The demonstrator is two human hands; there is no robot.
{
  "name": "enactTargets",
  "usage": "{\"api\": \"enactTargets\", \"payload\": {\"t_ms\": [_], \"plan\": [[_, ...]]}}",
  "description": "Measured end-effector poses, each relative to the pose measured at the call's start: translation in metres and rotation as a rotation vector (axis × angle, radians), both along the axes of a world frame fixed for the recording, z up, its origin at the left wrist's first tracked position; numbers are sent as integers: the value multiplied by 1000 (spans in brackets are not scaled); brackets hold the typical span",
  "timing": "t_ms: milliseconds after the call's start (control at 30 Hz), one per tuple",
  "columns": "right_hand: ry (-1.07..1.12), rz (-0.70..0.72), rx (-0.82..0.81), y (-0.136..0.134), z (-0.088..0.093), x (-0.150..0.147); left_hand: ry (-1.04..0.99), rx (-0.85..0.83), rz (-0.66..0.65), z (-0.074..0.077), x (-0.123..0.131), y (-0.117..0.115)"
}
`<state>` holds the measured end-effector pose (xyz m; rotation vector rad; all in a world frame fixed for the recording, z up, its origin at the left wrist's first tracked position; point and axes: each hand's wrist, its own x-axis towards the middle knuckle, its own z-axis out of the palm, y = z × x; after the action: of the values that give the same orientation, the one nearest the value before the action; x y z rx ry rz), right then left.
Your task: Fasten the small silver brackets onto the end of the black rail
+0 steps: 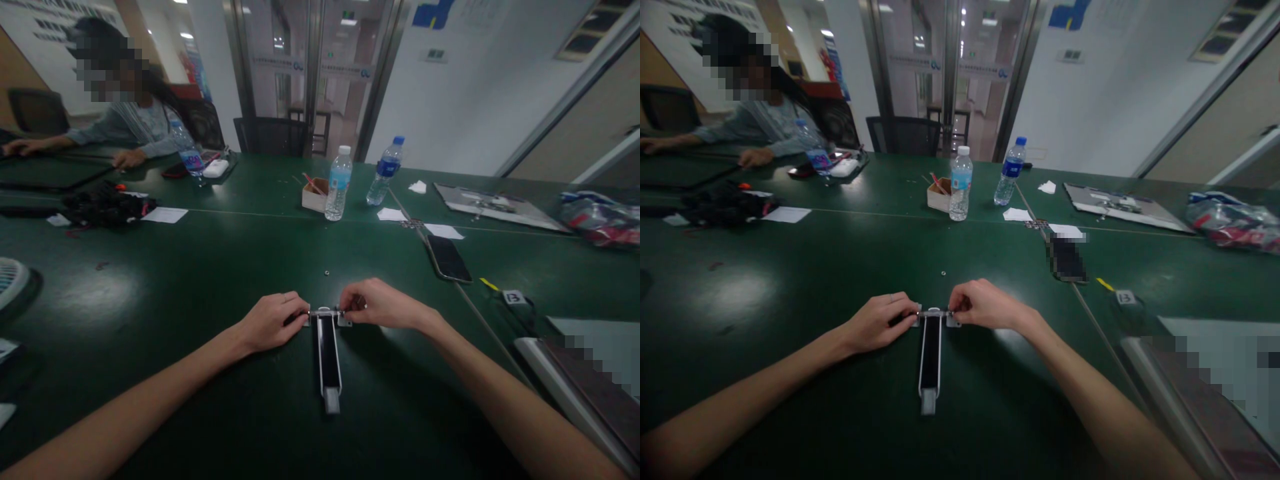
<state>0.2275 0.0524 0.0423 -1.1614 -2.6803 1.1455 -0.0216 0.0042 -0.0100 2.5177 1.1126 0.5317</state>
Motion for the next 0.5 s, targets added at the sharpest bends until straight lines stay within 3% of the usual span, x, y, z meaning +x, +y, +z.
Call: {"api": "enactTargets", "payload": {"t_ms": [500], "plan": [[-20,20,-42,4,-10,4,14,-31,-5,1,0,0]]}}
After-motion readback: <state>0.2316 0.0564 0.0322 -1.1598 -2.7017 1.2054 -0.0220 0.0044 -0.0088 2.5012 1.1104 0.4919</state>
